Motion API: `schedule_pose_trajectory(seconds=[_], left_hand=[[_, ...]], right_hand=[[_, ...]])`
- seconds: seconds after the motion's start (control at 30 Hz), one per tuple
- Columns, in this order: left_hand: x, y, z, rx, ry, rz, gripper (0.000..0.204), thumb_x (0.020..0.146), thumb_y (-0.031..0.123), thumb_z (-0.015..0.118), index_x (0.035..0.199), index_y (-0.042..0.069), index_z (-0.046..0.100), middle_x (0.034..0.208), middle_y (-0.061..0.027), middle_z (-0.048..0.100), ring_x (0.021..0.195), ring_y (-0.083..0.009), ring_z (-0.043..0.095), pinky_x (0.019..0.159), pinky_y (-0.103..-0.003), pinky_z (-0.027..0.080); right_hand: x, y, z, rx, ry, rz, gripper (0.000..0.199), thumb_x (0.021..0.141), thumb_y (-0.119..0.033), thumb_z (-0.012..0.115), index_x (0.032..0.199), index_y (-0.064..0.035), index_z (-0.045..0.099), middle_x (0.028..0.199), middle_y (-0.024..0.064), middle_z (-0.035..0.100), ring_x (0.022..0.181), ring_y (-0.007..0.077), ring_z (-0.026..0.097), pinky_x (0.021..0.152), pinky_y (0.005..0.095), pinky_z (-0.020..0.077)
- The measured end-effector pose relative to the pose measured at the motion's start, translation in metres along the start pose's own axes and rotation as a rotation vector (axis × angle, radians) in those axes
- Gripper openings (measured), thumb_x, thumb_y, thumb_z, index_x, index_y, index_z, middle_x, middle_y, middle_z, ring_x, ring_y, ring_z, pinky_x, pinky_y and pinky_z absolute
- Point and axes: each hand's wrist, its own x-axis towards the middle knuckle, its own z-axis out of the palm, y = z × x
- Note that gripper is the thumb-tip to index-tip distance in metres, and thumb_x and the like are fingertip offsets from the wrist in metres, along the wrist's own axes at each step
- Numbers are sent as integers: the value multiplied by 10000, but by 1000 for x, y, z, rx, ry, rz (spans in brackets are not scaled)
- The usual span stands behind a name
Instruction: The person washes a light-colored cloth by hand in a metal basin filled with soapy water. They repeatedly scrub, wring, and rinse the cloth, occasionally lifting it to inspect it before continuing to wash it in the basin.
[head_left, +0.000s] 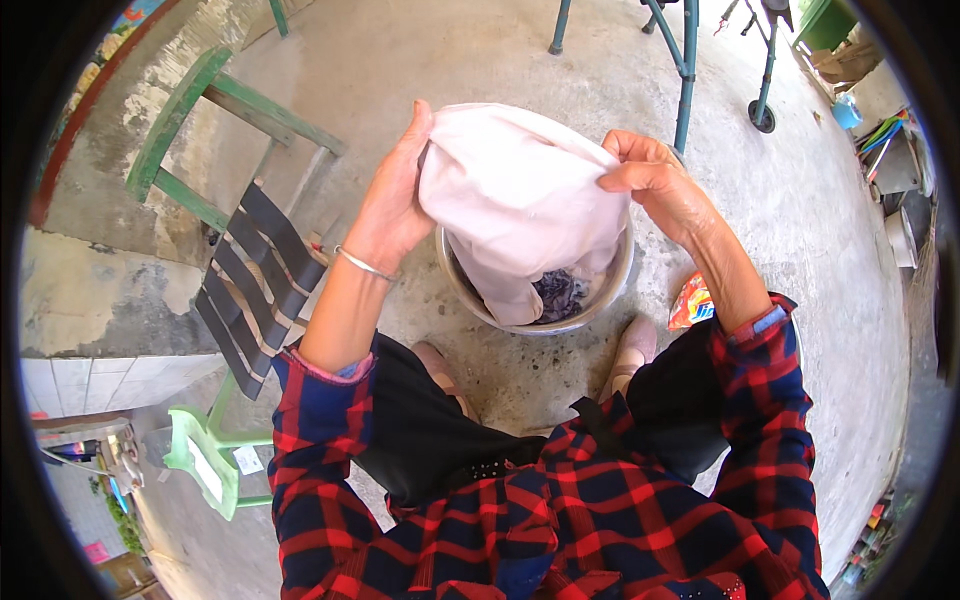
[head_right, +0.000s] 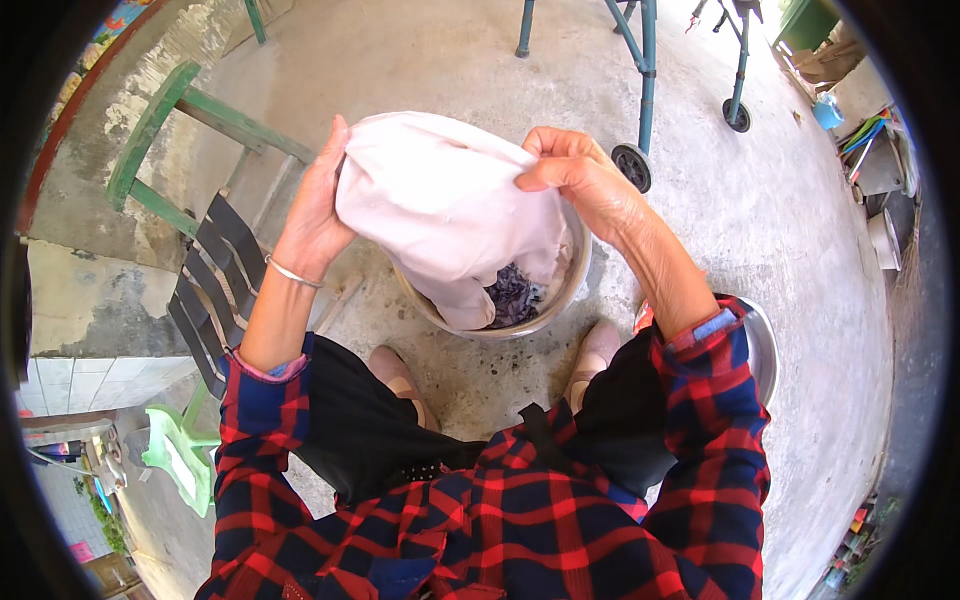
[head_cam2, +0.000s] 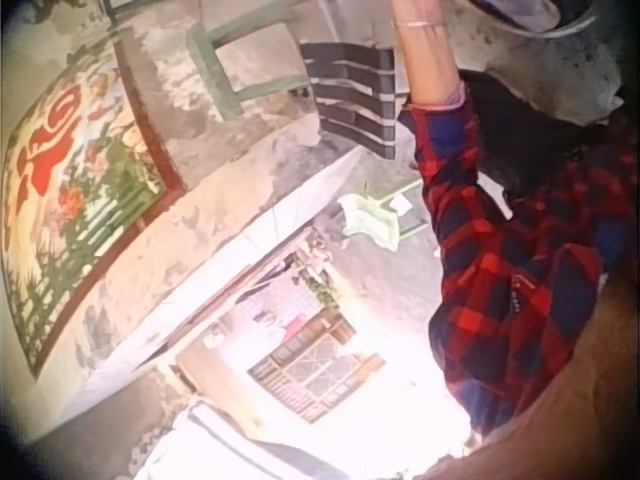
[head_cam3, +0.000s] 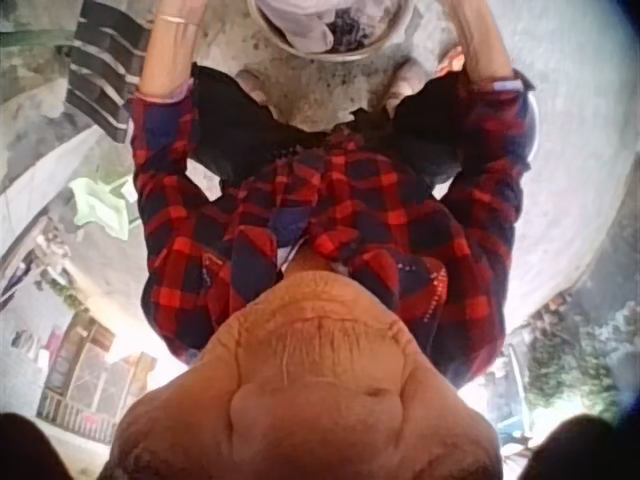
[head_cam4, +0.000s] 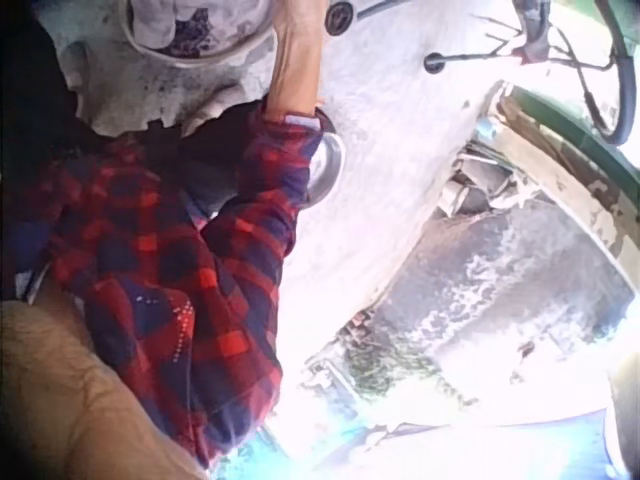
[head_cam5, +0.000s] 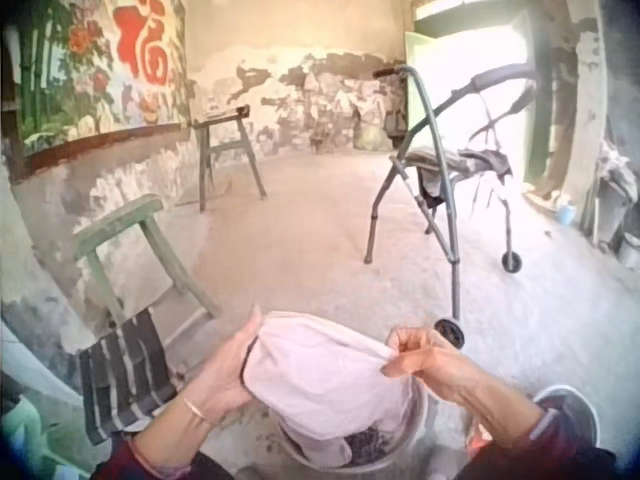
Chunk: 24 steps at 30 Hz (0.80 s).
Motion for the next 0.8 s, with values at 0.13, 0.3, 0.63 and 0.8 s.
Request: schedule_pose_trajectory(seconds=[0.13, 0.3, 0.63, 0.8], left_hand=[[-7, 3, -4, -79, -21, -46, 528, 984, 452, 477, 1203, -23, 548, 1208, -142, 609, 1081, -225, 613, 955, -380, 503], [-13, 3, -11, -91, 16, -55, 548, 989, 441, 471, 1239, -43, 529, 1225, -162, 601, 1097, -250, 614, 953, -386, 508], [-13, 0, 0, -74, -24, -11, 560, 975, 430, 505, 1263, -50, 525, 1245, -165, 591, 1118, -250, 598, 998, -382, 464], [-9, -8, 1, 425, -158, 39, 630, 835, 356, 708, 1294, -27, 511, 1208, -146, 605, 1093, -217, 590, 958, -325, 457]], right_hand=[[3, 3, 6, 51, -16, -16, 113, 760, -55, 637, 730, -112, 545, 733, -54, 556, 730, 72, 492, 722, 208, 358], [6, 0, 6, 208, 76, -110, 108, 803, -62, 640, 785, -101, 542, 746, -48, 562, 735, 66, 518, 720, 219, 400], [7, 3, 2, 305, 91, -180, 83, 870, -70, 623, 943, -49, 588, 879, 18, 638, 826, 108, 598, 797, 239, 470], [8, 2, 16, 383, -75, -170, 189, 863, -69, 628, 1044, -23, 603, 960, 60, 660, 900, 139, 628, 836, 263, 495]])
